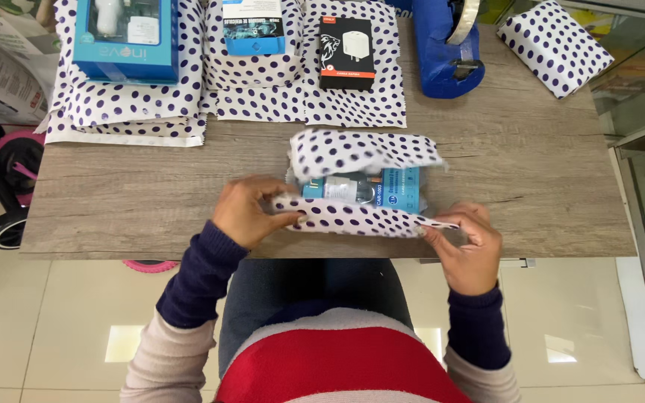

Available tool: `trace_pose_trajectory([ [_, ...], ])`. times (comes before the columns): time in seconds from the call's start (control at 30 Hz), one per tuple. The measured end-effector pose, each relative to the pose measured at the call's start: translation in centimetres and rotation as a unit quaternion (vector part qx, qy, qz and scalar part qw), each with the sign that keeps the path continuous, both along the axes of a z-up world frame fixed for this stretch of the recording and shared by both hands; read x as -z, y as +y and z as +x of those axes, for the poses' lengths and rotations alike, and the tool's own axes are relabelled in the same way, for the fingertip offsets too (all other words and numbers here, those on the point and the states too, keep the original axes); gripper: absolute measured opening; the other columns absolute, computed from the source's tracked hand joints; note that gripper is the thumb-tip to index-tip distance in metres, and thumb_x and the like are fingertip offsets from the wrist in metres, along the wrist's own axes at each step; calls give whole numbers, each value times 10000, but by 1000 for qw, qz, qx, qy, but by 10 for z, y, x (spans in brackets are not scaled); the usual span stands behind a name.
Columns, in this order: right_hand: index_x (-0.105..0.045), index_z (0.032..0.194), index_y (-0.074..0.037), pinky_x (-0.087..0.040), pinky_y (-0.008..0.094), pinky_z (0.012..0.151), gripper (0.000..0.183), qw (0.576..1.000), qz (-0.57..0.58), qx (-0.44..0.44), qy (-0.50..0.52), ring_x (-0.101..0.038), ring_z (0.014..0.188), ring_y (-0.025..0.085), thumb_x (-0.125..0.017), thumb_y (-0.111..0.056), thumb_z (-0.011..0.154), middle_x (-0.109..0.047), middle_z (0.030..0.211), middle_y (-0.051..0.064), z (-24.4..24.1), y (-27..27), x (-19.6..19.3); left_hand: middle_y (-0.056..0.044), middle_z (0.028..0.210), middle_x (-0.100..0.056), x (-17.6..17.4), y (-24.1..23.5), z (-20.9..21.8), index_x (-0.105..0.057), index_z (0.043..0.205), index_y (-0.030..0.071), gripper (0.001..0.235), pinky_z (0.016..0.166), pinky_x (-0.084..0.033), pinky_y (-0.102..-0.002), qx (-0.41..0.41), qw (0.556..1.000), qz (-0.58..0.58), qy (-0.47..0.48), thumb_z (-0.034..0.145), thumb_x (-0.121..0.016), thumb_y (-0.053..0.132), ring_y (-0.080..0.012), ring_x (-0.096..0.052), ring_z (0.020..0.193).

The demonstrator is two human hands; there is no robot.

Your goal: The person wraps several small electronics boxes in patterned paper, securing the edges with pieces of adhesive tape pulled from a dispenser.

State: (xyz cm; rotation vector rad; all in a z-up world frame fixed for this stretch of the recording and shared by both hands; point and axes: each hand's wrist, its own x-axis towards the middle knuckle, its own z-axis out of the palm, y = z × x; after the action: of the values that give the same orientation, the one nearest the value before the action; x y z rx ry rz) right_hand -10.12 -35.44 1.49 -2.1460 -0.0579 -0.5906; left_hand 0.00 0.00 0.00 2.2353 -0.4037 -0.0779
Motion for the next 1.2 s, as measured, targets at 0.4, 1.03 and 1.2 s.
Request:
trace_pose_trajectory([
  [0.4,-720,1155,-173,111,688,1230,278,966,-165,-199,19,-429,1538,369,-589,-405,1076,-669,1470,89,75,-20,-10,-151,1405,-669,-25,-15,51,-761,871,133,183,1194,-119,-795,215,952,17,-216,938,-753,303,-480,-426,1455],
  [1.03,-617,906,-48,-197,613,1284,251,992,-16,-127,-11,-706,1253,374,-845,-145,952,-799,937,151,86,-28,32,68,1123,-723,18,-31,63,-754,865,201,156,771,-609,-456,47,974,-25,-218,810,-898,181,-262,-750,903],
  [1.2,-645,1001,-36,-269,613,1248,189,992,-7,-124,-3,-689,1261,374,-816,-100,953,-799,988,152,86,-19,24,47,1180,-723,24,-33,73,-771,956,214,171,829,-607,-464,66,978,-21,-194,834,-869,141,-286,-759,976],
])
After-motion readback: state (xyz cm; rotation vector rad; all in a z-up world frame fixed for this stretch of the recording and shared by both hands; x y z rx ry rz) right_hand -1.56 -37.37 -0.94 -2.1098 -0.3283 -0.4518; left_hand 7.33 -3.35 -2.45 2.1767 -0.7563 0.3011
